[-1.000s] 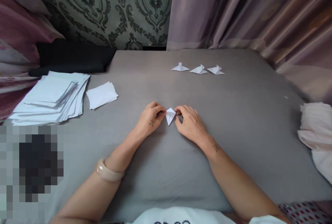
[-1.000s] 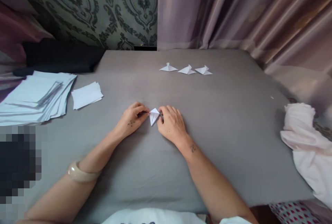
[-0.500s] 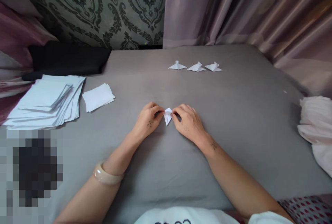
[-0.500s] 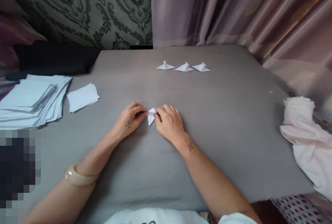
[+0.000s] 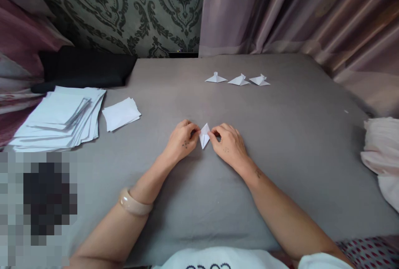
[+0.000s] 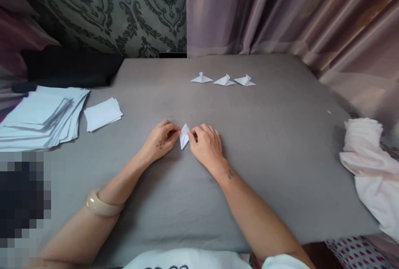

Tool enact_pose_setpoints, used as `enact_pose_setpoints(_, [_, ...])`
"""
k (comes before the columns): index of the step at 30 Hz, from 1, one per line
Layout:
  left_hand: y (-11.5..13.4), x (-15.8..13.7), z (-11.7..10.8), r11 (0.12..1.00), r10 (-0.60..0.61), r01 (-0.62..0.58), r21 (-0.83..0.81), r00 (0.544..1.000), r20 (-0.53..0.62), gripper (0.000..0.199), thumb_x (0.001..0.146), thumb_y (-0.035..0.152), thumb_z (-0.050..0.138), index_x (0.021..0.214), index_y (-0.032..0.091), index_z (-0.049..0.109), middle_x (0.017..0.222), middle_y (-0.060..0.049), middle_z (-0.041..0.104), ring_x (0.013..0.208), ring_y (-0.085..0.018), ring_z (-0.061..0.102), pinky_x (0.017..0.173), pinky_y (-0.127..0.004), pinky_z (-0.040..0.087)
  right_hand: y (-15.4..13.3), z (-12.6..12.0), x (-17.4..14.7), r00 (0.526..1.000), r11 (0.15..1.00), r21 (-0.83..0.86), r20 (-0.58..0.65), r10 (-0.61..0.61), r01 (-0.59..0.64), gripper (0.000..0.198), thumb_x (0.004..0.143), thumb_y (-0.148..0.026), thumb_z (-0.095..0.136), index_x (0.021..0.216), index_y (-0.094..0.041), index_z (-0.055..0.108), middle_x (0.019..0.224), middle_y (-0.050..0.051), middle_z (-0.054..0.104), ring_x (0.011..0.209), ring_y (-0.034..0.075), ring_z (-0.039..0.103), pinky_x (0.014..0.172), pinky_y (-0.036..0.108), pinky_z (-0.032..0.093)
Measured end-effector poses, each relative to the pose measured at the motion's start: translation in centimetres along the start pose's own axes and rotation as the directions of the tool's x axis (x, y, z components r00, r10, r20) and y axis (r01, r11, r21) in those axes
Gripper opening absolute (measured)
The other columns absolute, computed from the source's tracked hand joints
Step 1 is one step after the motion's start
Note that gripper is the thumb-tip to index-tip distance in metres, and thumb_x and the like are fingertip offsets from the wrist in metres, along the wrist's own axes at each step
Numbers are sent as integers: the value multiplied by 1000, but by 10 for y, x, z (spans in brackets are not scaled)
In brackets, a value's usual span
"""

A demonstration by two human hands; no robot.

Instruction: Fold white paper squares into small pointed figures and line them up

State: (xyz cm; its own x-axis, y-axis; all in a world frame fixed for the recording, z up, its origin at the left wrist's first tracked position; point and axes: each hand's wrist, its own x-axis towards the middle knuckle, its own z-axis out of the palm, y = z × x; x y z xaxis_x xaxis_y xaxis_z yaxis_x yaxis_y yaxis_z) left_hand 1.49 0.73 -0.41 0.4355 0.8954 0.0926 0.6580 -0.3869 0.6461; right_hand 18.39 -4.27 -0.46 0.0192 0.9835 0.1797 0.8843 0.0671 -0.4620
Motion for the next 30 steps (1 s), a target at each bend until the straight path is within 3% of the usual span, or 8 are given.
enact_pose_setpoints(14, [-3, 1, 2, 999, -35, 35, 11, 999, 15, 10, 83, 25, 56, 82, 17, 63, 88, -6, 59, 78, -17, 56, 67, -29, 44, -1, 2, 4, 999, 999, -28, 17, 35, -34, 14, 87, -33, 57, 78, -23, 62, 85, 5, 65, 83, 22, 58, 74, 35, 40])
enact_pose_setpoints(19, [-2, 1, 0, 997, -54, 53, -56, 998, -13, 12, 82, 21, 57, 93, 17, 56, 90, -5, 58, 78, -16, 53, 68, -28, 44, 0, 2, 4, 999, 999, -22, 17, 47, -47, 15, 86, -33, 57, 78, -23, 62, 85, 5, 65, 82, 21, 58, 74, 34, 40])
enact_pose_setpoints(24, [-2, 3, 1, 994, -71, 71, -83, 997, 4, 2, 81, 17, 57, 83, 17, 56, 81, -3, 59, 76, -16, 52, 69, -28, 42, 1, 0, 4, 997, 997, 15, 21, 73, -73, 14, 85, -34, 59, 79, -22, 60, 86, 4, 64, 81, 19, 58, 73, 32, 41])
enact_pose_setpoints(27, [0, 2, 4, 1000, -3, 3, -17, 1000, -2, 6, 85, 16, 52, 86, 18, 58, 84, -4, 61, 80, -17, 53, 71, -29, 43, 3, -1, 6, 997, 995, 64, 35, 72, -75, 12, 86, -33, 59, 83, -21, 61, 89, 4, 64, 81, 18, 58, 76, 31, 41])
enact_pose_setpoints(30, [2, -3, 6, 983, 147, -148, 113, 989, 16, 19, 93, 17, 41, 96, 18, 60, 95, -7, 61, 89, -19, 54, 76, -30, 45, 6, 0, 6, 999, 991, 131, 43, 9, -15, 8, 87, -29, 58, 88, -22, 61, 90, 3, 64, 83, 17, 58, 78, 31, 43])
